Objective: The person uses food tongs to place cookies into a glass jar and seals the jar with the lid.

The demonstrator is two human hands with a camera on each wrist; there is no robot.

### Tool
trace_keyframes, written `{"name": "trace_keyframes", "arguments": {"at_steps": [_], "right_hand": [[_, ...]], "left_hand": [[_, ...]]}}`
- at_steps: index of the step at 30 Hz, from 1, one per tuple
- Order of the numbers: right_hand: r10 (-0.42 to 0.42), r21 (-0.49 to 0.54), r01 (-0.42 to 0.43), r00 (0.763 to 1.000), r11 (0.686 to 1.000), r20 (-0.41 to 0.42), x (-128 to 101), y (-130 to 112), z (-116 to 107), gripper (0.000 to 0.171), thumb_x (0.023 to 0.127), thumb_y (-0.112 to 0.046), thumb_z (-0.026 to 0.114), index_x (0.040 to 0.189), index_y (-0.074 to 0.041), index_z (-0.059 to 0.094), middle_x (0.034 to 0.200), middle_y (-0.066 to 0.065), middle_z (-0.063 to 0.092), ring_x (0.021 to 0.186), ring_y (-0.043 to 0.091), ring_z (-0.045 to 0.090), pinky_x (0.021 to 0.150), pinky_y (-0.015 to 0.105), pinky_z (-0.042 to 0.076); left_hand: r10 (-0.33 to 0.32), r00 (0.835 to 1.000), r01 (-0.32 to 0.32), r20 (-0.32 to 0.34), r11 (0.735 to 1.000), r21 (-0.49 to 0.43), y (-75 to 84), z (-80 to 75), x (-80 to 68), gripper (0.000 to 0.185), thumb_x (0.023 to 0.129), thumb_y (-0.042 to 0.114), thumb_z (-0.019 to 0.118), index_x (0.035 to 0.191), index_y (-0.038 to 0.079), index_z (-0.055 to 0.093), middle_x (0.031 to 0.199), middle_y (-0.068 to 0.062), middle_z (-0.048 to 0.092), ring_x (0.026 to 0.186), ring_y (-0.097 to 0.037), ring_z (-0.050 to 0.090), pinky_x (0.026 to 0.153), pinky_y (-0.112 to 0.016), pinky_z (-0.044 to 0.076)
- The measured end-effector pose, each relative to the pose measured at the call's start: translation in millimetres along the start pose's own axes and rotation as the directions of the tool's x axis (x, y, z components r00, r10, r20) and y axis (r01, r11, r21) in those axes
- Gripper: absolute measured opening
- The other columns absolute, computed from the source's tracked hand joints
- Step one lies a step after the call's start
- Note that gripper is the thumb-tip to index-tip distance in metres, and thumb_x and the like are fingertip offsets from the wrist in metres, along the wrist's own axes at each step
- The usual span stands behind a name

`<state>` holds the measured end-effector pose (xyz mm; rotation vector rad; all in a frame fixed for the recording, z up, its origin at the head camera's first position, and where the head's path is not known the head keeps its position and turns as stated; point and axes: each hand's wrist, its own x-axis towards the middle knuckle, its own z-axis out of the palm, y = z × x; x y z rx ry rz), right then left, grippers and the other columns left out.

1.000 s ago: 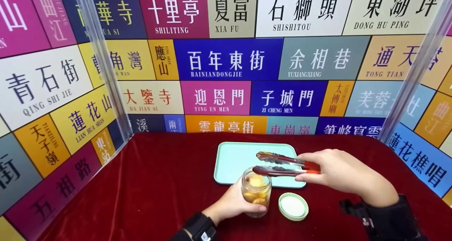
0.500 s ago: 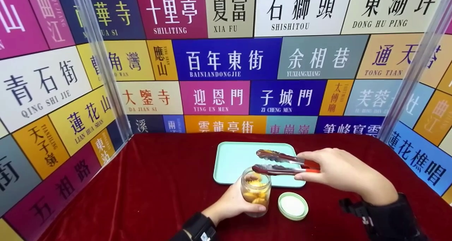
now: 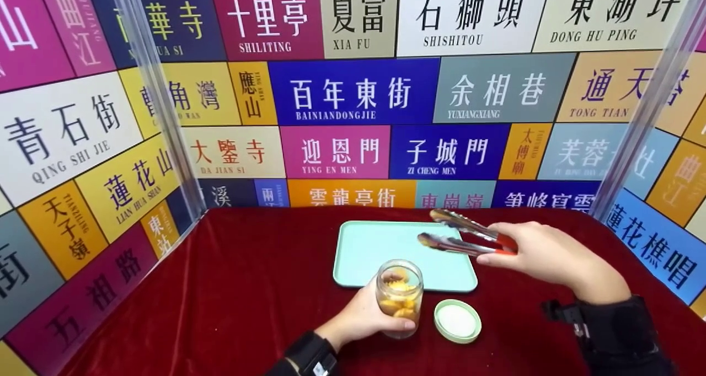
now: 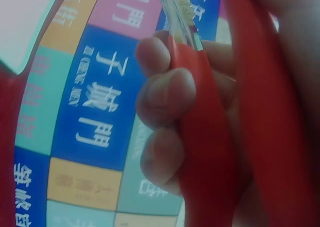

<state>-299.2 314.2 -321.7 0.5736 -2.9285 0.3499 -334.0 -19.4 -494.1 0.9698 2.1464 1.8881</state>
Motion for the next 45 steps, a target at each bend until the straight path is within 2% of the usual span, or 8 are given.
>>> {"name": "trace_keyframes", "arguments": {"at_steps": [7, 11, 16, 22, 33, 36, 42, 45], "right_hand": [[0.087, -0.006, -0.088, 0.996, 0.996, -0.02, 5, 30, 7, 0.077, 0.091, -0.072, 0.07, 0.134, -0.009, 0.068, 0.084, -0.005, 0.064, 0.07, 0.014, 0.054, 0.061, 0.034, 0.041], [0.143, -0.008, -0.144, 0.988, 0.99, -0.064, 8, 53, 17, 0.072, 0.089, -0.074, 0.071, 0.121, -0.009, 0.071, 0.078, -0.004, 0.062, 0.067, 0.016, 0.053, 0.058, 0.035, 0.039], [0.249, 0.018, -0.248, 0.965, 0.968, -0.081, 9, 84, 34, 0.079, 0.086, -0.079, 0.07, 0.112, -0.004, 0.069, 0.081, 0.004, 0.065, 0.067, 0.021, 0.055, 0.057, 0.036, 0.04], [0.366, 0.073, -0.365, 0.931, 0.928, 0.004, 6, 113, 55, 0.084, 0.085, -0.082, 0.068, 0.104, 0.0, 0.063, 0.072, 0.004, 0.063, 0.06, 0.02, 0.058, 0.054, 0.035, 0.041], [0.432, 0.087, -0.44, 0.897, 0.894, 0.097, 1, 132, 80, 0.071, 0.086, -0.076, 0.072, 0.088, -0.007, 0.059, 0.067, 0.006, 0.06, 0.056, 0.021, 0.06, 0.053, 0.036, 0.042], [0.44, 0.1, -0.451, 0.89, 0.887, 0.12, -1, 135, 82, 0.07, 0.087, -0.073, 0.073, 0.091, -0.004, 0.059, 0.07, 0.006, 0.059, 0.057, 0.021, 0.06, 0.053, 0.035, 0.043], [0.455, 0.112, -0.469, 0.881, 0.876, 0.13, -2, 136, 82, 0.089, 0.087, -0.07, 0.075, 0.122, 0.011, 0.06, 0.08, 0.009, 0.058, 0.063, 0.023, 0.057, 0.057, 0.036, 0.043], [0.461, 0.112, -0.477, 0.876, 0.872, 0.144, -2, 135, 81, 0.09, 0.088, -0.068, 0.075, 0.125, 0.012, 0.058, 0.082, 0.01, 0.058, 0.066, 0.023, 0.057, 0.058, 0.037, 0.043]], "left_hand": [[-0.024, 1.0, 0.024, -0.003, 1.0, 0.006, 1.2, 0.0, -0.9, 0.083, 0.075, 0.017, 0.097, 0.145, 0.013, 0.053, 0.129, 0.003, 0.069, 0.118, -0.013, 0.067, 0.109, -0.03, 0.049], [-0.036, 0.999, 0.036, -0.007, 0.999, 0.001, 3.0, 0.2, -2.0, 0.082, 0.075, 0.015, 0.097, 0.144, 0.011, 0.052, 0.128, 0.003, 0.068, 0.118, -0.013, 0.067, 0.108, -0.029, 0.049], [-0.038, 0.999, 0.038, -0.011, 0.999, 0.0, 4.0, 0.0, -2.6, 0.082, 0.075, 0.014, 0.097, 0.144, 0.011, 0.052, 0.129, 0.003, 0.068, 0.118, -0.013, 0.067, 0.108, -0.03, 0.049], [-0.024, 1.0, 0.024, -0.009, 1.0, 0.01, 3.0, -0.3, -2.1, 0.084, 0.075, 0.016, 0.098, 0.145, 0.012, 0.052, 0.129, 0.003, 0.068, 0.118, -0.013, 0.067, 0.109, -0.03, 0.049], [-0.026, 1.0, 0.026, -0.012, 1.0, 0.009, 5.0, 0.1, -2.5, 0.082, 0.075, 0.014, 0.097, 0.144, 0.011, 0.053, 0.126, 0.004, 0.069, 0.116, -0.012, 0.068, 0.108, -0.028, 0.049], [-0.029, 0.999, 0.029, -0.015, 0.999, 0.015, 5.6, 0.7, -2.8, 0.082, 0.075, 0.015, 0.097, 0.144, 0.011, 0.053, 0.126, 0.004, 0.069, 0.116, -0.012, 0.067, 0.108, -0.029, 0.049], [-0.036, 0.999, 0.037, -0.025, 0.999, 0.034, 4.5, 1.5, -2.6, 0.083, 0.074, 0.016, 0.098, 0.144, 0.01, 0.054, 0.125, 0.006, 0.069, 0.115, -0.01, 0.067, 0.107, -0.028, 0.049], [-0.032, 0.999, 0.033, -0.022, 0.999, 0.023, 4.6, 1.4, -2.5, 0.083, 0.074, 0.014, 0.097, 0.145, 0.009, 0.053, 0.126, 0.005, 0.069, 0.115, -0.011, 0.067, 0.107, -0.028, 0.049]]}}
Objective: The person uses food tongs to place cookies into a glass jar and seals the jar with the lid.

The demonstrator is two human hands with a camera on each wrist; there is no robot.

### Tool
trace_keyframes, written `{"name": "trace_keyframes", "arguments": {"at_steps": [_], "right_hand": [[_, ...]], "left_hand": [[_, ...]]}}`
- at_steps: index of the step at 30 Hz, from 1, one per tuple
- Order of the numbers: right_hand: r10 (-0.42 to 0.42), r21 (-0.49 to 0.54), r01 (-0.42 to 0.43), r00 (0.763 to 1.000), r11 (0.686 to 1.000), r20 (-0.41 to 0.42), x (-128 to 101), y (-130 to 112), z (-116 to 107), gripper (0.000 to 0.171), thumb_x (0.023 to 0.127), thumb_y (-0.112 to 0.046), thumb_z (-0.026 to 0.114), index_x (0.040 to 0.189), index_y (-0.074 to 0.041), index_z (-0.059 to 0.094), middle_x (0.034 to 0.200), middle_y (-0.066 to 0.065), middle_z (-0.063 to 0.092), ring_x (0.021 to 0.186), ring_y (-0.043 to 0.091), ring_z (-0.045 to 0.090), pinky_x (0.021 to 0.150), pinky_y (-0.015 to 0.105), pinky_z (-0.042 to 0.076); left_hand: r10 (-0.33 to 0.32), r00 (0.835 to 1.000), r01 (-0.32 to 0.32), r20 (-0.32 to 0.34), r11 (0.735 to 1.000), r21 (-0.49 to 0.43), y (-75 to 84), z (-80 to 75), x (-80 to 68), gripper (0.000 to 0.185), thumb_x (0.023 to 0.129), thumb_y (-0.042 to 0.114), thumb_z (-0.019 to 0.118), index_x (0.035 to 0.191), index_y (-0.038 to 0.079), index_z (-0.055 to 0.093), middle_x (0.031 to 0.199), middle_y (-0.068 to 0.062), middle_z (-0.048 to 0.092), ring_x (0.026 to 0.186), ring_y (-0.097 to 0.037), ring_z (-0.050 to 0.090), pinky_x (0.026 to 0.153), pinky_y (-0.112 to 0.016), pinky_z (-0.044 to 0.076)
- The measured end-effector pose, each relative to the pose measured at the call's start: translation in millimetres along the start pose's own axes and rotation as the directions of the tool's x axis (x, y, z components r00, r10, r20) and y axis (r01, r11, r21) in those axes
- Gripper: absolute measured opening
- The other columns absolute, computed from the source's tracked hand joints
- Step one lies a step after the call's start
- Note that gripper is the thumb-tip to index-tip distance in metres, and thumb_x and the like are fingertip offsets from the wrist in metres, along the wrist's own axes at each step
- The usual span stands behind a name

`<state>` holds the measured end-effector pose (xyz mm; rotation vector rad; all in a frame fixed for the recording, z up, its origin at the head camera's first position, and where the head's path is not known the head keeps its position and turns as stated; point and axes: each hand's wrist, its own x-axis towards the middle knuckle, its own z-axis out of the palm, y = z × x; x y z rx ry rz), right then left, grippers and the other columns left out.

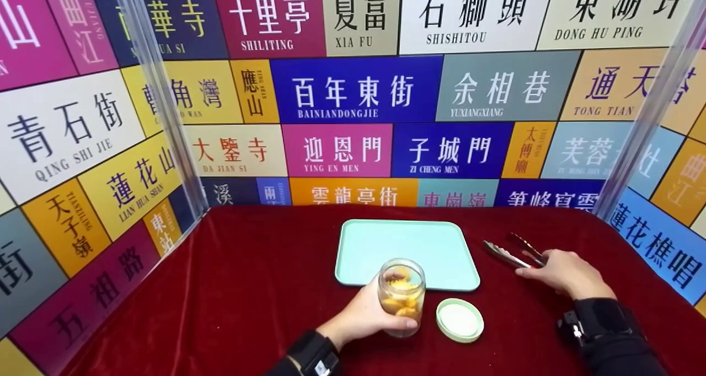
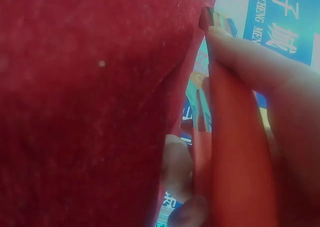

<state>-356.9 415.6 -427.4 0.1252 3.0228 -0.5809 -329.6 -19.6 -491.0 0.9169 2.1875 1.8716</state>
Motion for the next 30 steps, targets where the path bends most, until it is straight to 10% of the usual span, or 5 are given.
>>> {"name": "trace_keyframes", "arguments": {"at_steps": [11, 30], "right_hand": [[0.017, -0.067, -0.016, 1.0, 0.998, 0.017, 1.1, -1.8, -3.3, 0.099, 0.087, -0.071, 0.074, 0.131, 0.016, 0.055, 0.115, 0.035, 0.061, 0.088, 0.038, 0.057, 0.076, 0.053, 0.05], [0.035, -0.165, -0.024, 0.997, 0.986, 0.063, 0.5, -7.5, -0.4, 0.088, 0.088, -0.068, 0.074, 0.118, 0.013, 0.063, 0.107, 0.031, 0.064, 0.088, 0.039, 0.06, 0.073, 0.056, 0.052]], "left_hand": [[0.016, 1.0, -0.016, 0.005, 1.0, -0.016, 1.0, 0.1, 1.8, 0.083, 0.074, 0.013, 0.097, 0.145, 0.009, 0.053, 0.126, 0.004, 0.069, 0.116, -0.012, 0.068, 0.109, -0.029, 0.049], [0.004, 1.0, -0.004, 0.0, 1.0, 0.012, -3.7, -0.6, 2.8, 0.085, 0.073, 0.018, 0.099, 0.144, 0.014, 0.053, 0.126, 0.006, 0.07, 0.116, -0.011, 0.068, 0.109, -0.029, 0.048]]}}
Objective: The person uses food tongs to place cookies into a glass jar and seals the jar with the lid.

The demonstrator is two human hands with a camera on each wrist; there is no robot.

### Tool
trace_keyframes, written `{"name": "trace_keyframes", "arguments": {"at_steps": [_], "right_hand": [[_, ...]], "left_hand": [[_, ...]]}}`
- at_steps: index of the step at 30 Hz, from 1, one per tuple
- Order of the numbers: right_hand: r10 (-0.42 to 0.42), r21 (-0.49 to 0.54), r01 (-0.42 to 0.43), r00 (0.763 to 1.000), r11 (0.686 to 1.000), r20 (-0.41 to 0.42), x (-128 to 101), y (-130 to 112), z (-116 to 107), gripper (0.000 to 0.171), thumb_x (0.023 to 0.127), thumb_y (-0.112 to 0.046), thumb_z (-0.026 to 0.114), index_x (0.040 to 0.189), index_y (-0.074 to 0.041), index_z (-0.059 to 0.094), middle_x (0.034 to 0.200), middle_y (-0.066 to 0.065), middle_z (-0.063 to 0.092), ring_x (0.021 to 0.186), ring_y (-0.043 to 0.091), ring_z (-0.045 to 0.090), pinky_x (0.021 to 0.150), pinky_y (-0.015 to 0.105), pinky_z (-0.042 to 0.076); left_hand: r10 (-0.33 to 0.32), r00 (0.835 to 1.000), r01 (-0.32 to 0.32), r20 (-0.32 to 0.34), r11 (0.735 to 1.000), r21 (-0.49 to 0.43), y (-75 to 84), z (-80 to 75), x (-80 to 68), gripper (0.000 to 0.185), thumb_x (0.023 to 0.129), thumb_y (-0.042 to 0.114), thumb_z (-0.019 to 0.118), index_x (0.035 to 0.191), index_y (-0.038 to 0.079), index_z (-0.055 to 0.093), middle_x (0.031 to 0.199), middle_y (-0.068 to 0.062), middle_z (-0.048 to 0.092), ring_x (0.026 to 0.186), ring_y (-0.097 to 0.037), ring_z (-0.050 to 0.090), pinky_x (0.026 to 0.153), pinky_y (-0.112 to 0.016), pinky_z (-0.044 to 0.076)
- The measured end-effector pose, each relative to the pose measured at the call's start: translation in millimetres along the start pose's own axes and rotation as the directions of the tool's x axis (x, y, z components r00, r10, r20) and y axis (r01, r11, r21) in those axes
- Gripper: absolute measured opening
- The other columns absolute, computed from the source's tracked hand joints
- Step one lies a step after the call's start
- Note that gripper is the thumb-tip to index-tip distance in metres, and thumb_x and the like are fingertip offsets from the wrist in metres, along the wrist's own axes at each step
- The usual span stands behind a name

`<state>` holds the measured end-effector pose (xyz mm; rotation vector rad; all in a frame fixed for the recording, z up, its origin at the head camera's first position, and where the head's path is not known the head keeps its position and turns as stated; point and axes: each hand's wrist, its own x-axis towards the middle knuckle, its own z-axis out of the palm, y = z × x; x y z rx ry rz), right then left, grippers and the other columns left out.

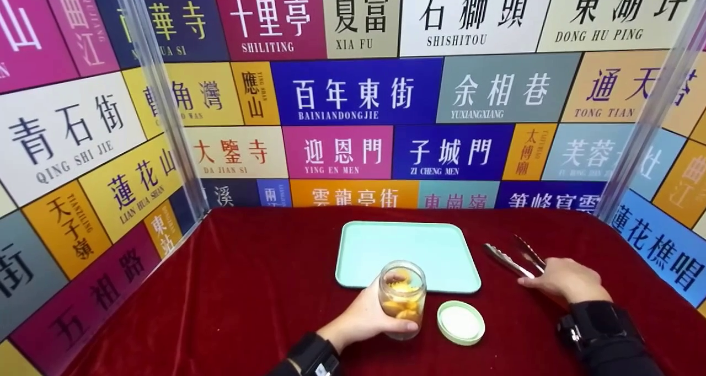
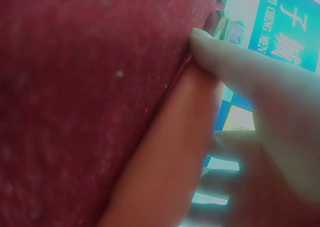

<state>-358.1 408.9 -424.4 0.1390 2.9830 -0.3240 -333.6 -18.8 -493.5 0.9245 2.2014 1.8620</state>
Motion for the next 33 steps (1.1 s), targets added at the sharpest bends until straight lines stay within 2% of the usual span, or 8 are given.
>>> {"name": "trace_keyframes", "arguments": {"at_steps": [6, 10, 14, 17, 22, 27, 30, 33], "right_hand": [[-0.004, -0.02, 0.003, 1.0, 1.0, -0.012, -3, -2, -4, 0.105, 0.087, -0.076, 0.07, 0.128, 0.018, 0.054, 0.118, 0.041, 0.059, 0.101, 0.054, 0.06, 0.08, 0.065, 0.053], [-0.066, -0.054, 0.059, 0.99, 0.997, -0.128, -11, -12, -15, 0.109, 0.091, -0.08, 0.061, 0.137, 0.019, 0.051, 0.13, 0.048, 0.05, 0.114, 0.068, 0.052, 0.083, 0.073, 0.051], [-0.163, -0.053, 0.155, 0.956, 0.987, -0.246, -24, -38, -30, 0.088, 0.096, -0.07, 0.064, 0.128, 0.012, 0.064, 0.122, 0.038, 0.06, 0.111, 0.059, 0.058, 0.083, 0.07, 0.051], [-0.222, -0.044, 0.218, 0.938, 0.975, -0.266, -35, -66, -37, 0.078, 0.095, -0.068, 0.067, 0.124, 0.004, 0.07, 0.116, 0.028, 0.069, 0.109, 0.049, 0.064, 0.084, 0.067, 0.053], [-0.345, -0.075, 0.337, 0.912, 0.939, -0.222, -59, -111, -41, 0.064, 0.093, -0.065, 0.072, 0.12, -0.006, 0.075, 0.107, 0.012, 0.075, 0.097, 0.033, 0.07, 0.08, 0.058, 0.056], [-0.506, -0.132, 0.491, 0.853, 0.861, -0.127, -73, -134, -31, 0.059, 0.087, -0.06, 0.081, 0.118, -0.01, 0.076, 0.102, 0.002, 0.071, 0.09, 0.021, 0.066, 0.075, 0.049, 0.057], [-0.568, -0.138, 0.561, 0.823, 0.816, -0.013, -78, -135, -17, 0.067, 0.081, -0.058, 0.087, 0.125, -0.009, 0.074, 0.112, 0.005, 0.069, 0.098, 0.026, 0.068, 0.082, 0.052, 0.058], [-0.584, -0.12, 0.587, 0.809, 0.801, 0.065, -82, -133, -1, 0.078, 0.074, -0.057, 0.092, 0.132, -0.01, 0.07, 0.117, 0.005, 0.066, 0.102, 0.029, 0.068, 0.087, 0.052, 0.057]], "left_hand": [[0.003, 1.0, -0.003, 0.007, 1.0, -0.016, -1.4, 0.1, -0.4, 0.086, 0.074, 0.018, 0.098, 0.146, 0.013, 0.053, 0.127, 0.006, 0.069, 0.116, -0.012, 0.068, 0.109, -0.03, 0.049], [0.003, 1.0, -0.003, 0.01, 1.0, -0.019, -1.7, 0.3, -0.1, 0.086, 0.073, 0.018, 0.098, 0.146, 0.012, 0.052, 0.127, 0.005, 0.069, 0.117, -0.012, 0.068, 0.109, -0.03, 0.049], [0.008, 1.0, -0.008, 0.012, 1.0, -0.016, -2.2, 0.3, 0.2, 0.086, 0.074, 0.018, 0.098, 0.146, 0.012, 0.052, 0.127, 0.005, 0.07, 0.117, -0.012, 0.068, 0.11, -0.03, 0.049], [0.007, 1.0, -0.006, 0.01, 1.0, -0.014, -3.3, 0.3, 0.1, 0.086, 0.074, 0.019, 0.098, 0.146, 0.012, 0.053, 0.127, 0.005, 0.07, 0.117, -0.012, 0.068, 0.109, -0.03, 0.049], [0.006, 1.0, -0.006, 0.007, 1.0, -0.019, -3.8, 1.2, -0.2, 0.085, 0.073, 0.018, 0.099, 0.145, 0.013, 0.053, 0.127, 0.006, 0.07, 0.117, -0.012, 0.068, 0.109, -0.03, 0.049], [0.003, 1.0, -0.003, 0.016, 0.999, -0.034, -3.0, 3.0, 0.3, 0.084, 0.075, 0.017, 0.098, 0.145, 0.013, 0.053, 0.128, 0.006, 0.069, 0.118, -0.012, 0.067, 0.109, -0.029, 0.049], [0.005, 1.0, -0.004, 0.016, 0.999, -0.032, -1.6, 2.3, 0.3, 0.084, 0.075, 0.018, 0.098, 0.146, 0.013, 0.053, 0.128, 0.005, 0.069, 0.118, -0.012, 0.067, 0.11, -0.03, 0.049], [-0.002, 1.0, 0.002, 0.004, 1.0, -0.017, -0.5, 0.3, -1.2, 0.084, 0.074, 0.018, 0.098, 0.145, 0.013, 0.053, 0.127, 0.006, 0.07, 0.117, -0.011, 0.067, 0.11, -0.029, 0.048]]}}
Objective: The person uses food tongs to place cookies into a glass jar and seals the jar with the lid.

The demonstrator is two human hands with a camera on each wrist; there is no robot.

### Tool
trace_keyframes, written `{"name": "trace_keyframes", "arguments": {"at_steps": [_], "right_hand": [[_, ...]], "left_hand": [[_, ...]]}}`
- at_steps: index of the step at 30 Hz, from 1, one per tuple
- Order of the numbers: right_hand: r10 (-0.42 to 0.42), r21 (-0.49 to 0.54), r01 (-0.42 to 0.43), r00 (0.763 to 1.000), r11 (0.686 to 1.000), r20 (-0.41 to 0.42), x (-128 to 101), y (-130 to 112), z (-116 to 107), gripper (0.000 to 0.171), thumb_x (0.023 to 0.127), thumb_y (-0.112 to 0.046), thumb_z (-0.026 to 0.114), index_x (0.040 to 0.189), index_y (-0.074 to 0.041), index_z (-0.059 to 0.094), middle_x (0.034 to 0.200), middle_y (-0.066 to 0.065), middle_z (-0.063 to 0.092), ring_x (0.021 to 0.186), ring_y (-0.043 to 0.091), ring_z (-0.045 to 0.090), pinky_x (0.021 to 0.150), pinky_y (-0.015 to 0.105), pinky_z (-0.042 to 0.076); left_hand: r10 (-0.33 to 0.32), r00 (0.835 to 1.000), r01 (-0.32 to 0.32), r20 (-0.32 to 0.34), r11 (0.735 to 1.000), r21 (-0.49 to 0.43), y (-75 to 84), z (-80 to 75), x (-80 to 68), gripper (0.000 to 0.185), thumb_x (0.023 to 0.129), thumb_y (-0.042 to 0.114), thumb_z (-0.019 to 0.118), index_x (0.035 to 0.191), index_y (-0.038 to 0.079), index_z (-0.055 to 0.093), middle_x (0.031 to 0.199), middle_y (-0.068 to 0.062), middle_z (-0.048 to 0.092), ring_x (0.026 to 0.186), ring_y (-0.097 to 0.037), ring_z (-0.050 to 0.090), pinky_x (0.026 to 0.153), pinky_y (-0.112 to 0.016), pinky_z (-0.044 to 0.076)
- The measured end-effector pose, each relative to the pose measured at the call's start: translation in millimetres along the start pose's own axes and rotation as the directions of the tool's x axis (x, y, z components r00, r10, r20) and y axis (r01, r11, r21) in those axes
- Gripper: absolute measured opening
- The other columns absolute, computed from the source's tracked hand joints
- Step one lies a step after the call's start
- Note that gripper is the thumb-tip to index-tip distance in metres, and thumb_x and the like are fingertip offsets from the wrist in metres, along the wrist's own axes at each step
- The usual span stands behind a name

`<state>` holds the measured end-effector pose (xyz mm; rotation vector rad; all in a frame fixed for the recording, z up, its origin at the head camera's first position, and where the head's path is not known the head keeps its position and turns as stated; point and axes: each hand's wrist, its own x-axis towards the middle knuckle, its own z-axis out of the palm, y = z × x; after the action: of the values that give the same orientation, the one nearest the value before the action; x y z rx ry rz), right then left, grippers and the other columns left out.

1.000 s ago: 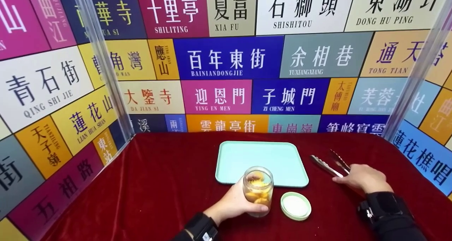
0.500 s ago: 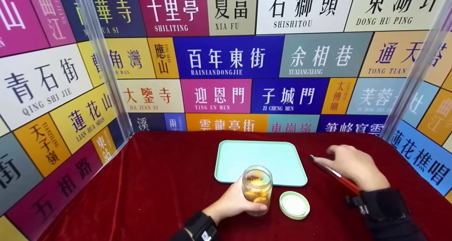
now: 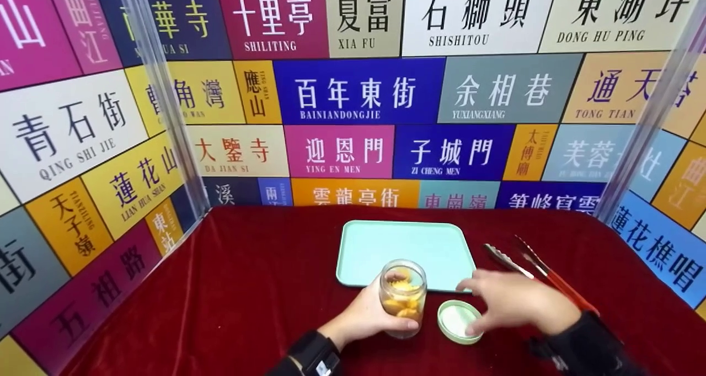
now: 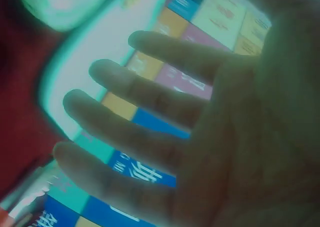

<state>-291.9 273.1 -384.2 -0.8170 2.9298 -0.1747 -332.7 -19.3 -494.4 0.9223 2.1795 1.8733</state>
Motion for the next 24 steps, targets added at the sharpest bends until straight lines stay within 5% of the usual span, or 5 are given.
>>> {"name": "trace_keyframes", "arguments": {"at_steps": [7, 15, 24], "right_hand": [[0.013, 0.019, -0.013, 1.0, 1.0, 0.019, -3, 4, 24, 0.094, 0.066, -0.053, 0.099, 0.141, -0.01, 0.063, 0.115, 0.001, 0.06, 0.099, 0.028, 0.066, 0.086, 0.05, 0.057], [-0.062, -0.018, 0.061, 0.998, 0.998, -0.025, 4, 8, 39, 0.076, 0.063, -0.05, 0.099, 0.123, -0.014, 0.069, 0.102, -0.005, 0.061, 0.088, 0.018, 0.063, 0.075, 0.04, 0.055], [-0.128, 0.003, 0.129, 0.99, 0.992, -0.061, 5, 13, 43, 0.076, 0.065, -0.057, 0.097, 0.121, -0.013, 0.069, 0.1, -0.006, 0.059, 0.086, 0.015, 0.06, 0.075, 0.036, 0.054]], "left_hand": [[0.0, 1.0, 0.0, 0.008, 1.0, -0.004, 0.1, 0.2, 0.4, 0.085, 0.075, 0.018, 0.098, 0.147, 0.011, 0.052, 0.128, 0.006, 0.069, 0.119, -0.011, 0.067, 0.11, -0.029, 0.048], [-0.007, 1.0, 0.007, 0.001, 1.0, -0.006, 1.3, -1.2, -0.6, 0.083, 0.074, 0.018, 0.098, 0.144, 0.014, 0.053, 0.128, 0.005, 0.069, 0.117, -0.012, 0.067, 0.109, -0.029, 0.048], [-0.005, 1.0, 0.005, 0.005, 1.0, -0.001, 1.9, -0.9, -0.5, 0.083, 0.075, 0.018, 0.098, 0.145, 0.013, 0.052, 0.127, 0.005, 0.07, 0.118, -0.012, 0.067, 0.109, -0.029, 0.048]]}}
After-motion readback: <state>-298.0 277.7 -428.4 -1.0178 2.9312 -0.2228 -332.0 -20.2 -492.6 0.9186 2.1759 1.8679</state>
